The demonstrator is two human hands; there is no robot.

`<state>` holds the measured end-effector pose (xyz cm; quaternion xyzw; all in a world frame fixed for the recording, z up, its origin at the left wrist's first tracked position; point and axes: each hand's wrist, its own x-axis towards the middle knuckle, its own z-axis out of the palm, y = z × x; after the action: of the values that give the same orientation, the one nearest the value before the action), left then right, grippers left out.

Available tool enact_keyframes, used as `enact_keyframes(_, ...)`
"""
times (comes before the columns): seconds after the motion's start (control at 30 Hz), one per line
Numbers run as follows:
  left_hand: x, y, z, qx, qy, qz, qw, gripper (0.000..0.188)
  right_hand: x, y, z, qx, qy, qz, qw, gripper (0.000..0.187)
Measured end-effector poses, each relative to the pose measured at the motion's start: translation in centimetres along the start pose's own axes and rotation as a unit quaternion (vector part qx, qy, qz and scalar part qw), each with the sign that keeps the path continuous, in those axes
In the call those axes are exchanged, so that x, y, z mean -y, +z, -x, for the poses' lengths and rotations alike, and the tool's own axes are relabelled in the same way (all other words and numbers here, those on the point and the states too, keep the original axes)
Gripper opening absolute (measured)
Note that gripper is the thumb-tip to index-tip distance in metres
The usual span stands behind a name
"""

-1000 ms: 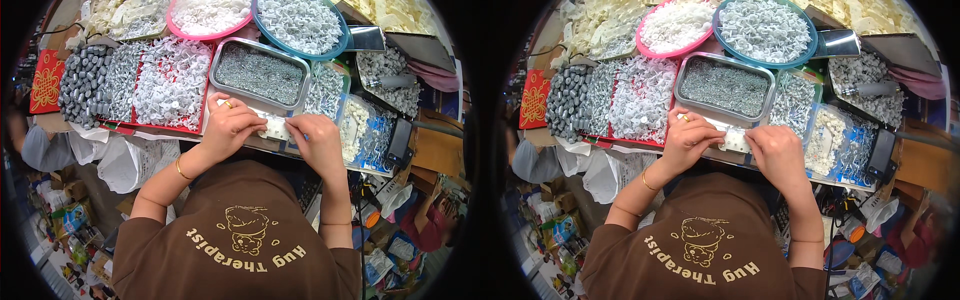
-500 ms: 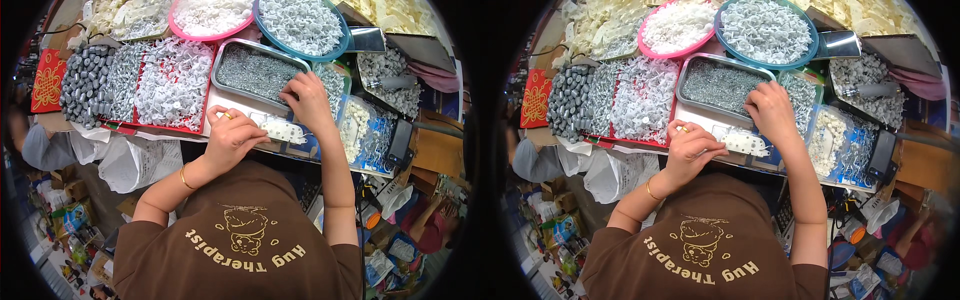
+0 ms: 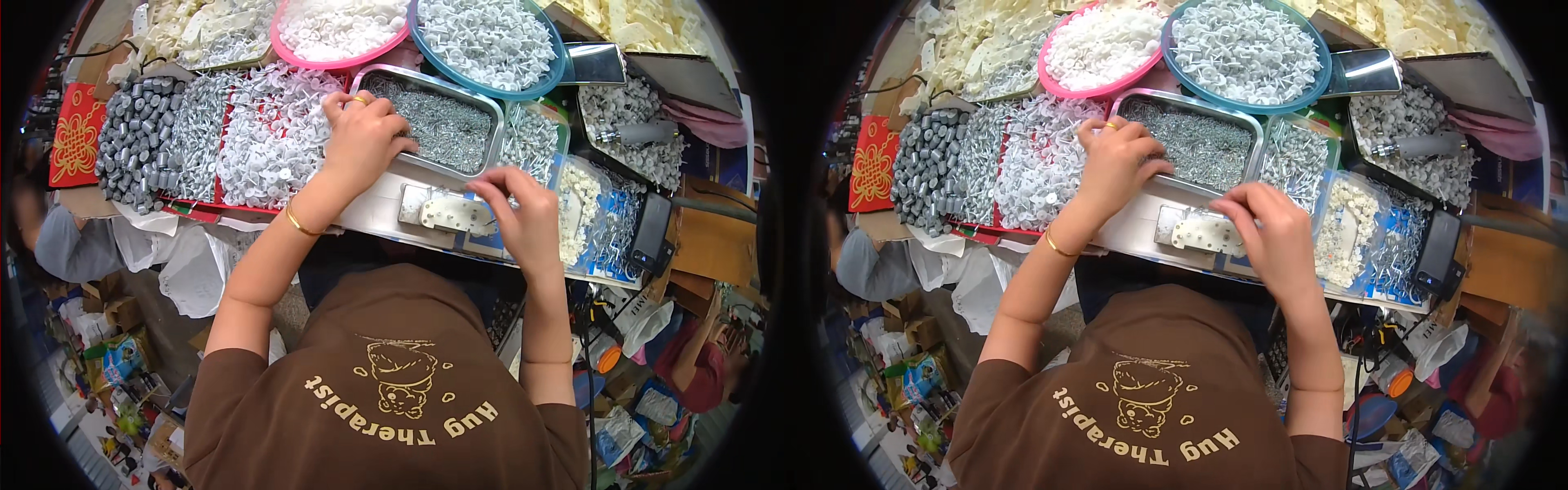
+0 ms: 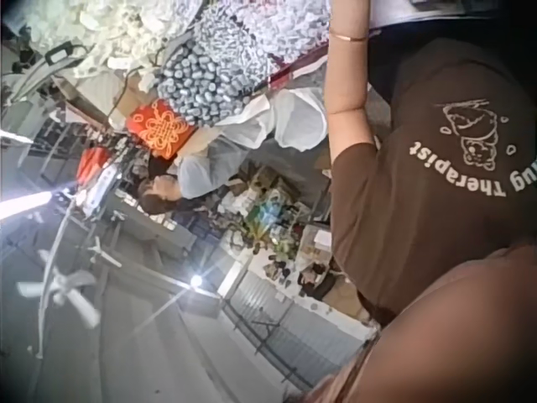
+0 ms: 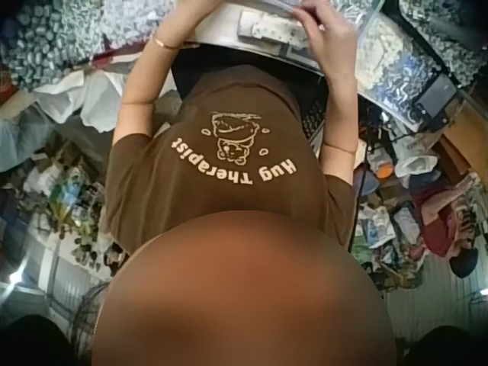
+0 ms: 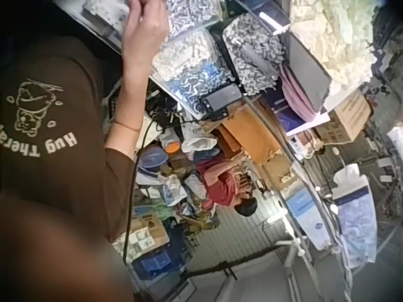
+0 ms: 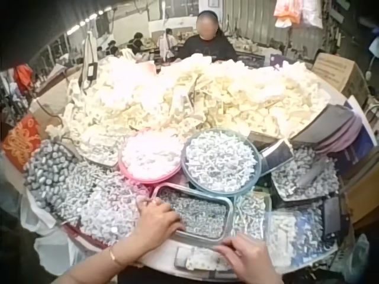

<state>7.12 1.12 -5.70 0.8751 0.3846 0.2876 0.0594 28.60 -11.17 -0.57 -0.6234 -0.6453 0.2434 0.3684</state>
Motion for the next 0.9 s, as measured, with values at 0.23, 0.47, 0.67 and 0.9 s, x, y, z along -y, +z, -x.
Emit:
enact_keyframes(0.23, -0.7, -0.2, 0.0, 0.039, -0.034, 0.068, 0.996, 0.006, -0.4, 0.8, 3.2, -0.033, -0.013, 0.150, 0.988, 0.010)
enact_keyframes(0.47, -7.9, -4.0, 2.4, 0.104, 0.085, 0.193, 0.972, 0.015, -2.0, -1.2, 1.0, -0.107, -0.008, 0.083, 0.991, 0.015)
enact_keyframes(0.67, -8.4, -2.8, 3.9, 0.092, 0.125, 0.091, 0.984, 0.013, -12.1, -11.3, -6.2, -0.370, 0.170, 0.214, 0.888, 0.042)
enact_keyframes(0.9, -8.6, -2.2, 4.3, 0.059, 0.133, 0.089, 0.985, 0.016, -18.1, -15.2, -8.5, -0.225, 0.362, 0.395, 0.814, 0.098)
